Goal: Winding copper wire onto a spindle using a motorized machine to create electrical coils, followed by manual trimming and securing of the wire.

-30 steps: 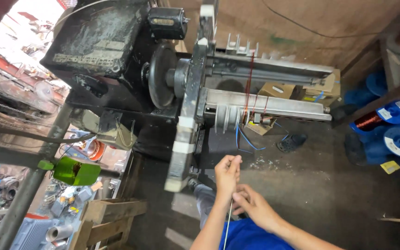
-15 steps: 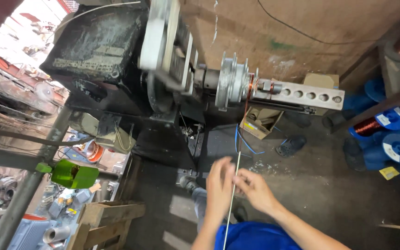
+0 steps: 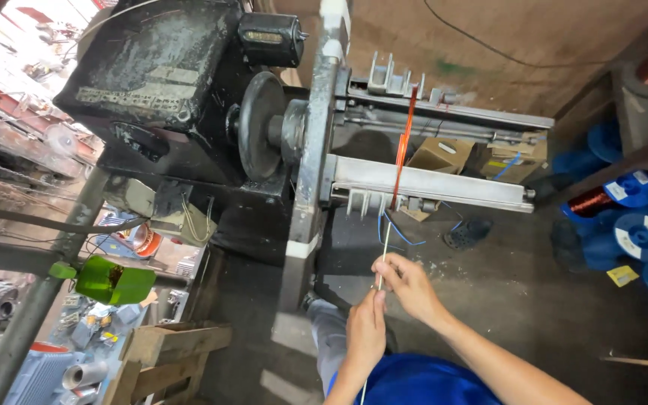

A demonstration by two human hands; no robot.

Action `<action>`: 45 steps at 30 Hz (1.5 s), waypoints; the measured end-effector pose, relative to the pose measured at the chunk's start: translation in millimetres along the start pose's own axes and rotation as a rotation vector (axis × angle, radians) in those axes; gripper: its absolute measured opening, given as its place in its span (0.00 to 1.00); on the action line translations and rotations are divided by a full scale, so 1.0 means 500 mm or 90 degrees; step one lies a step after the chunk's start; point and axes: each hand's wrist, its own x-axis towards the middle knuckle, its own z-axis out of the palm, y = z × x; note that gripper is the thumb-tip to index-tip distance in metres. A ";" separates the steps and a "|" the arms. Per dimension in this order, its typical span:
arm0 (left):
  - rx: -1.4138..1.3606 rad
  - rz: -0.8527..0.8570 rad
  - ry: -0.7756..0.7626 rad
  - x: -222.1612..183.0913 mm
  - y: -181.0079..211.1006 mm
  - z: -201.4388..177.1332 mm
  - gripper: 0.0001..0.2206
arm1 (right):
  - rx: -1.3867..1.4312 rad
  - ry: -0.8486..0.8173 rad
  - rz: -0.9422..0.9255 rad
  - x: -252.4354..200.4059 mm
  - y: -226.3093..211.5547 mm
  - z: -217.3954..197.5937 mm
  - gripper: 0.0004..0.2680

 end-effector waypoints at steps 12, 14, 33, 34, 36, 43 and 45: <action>-0.089 0.076 0.031 0.008 0.055 -0.018 0.17 | -0.046 0.099 -0.146 -0.019 -0.043 0.003 0.13; -0.092 0.068 0.024 0.017 0.028 0.000 0.17 | -0.044 0.102 -0.134 -0.005 -0.009 0.010 0.12; 0.014 0.036 0.047 0.027 -0.066 0.070 0.18 | -0.156 0.163 -0.250 0.009 0.121 0.053 0.14; 0.014 0.035 0.047 0.031 -0.050 0.059 0.18 | -0.156 0.162 -0.249 0.009 0.097 0.047 0.14; -0.020 0.047 0.059 0.020 -0.019 0.040 0.19 | -0.113 0.157 -0.230 -0.008 0.054 0.037 0.16; -0.056 0.007 0.022 0.027 0.021 0.019 0.23 | -0.139 0.187 -0.242 0.008 0.079 0.042 0.15; -0.173 0.095 0.031 0.009 0.059 -0.013 0.19 | -0.054 0.175 -0.212 -0.012 0.021 0.035 0.17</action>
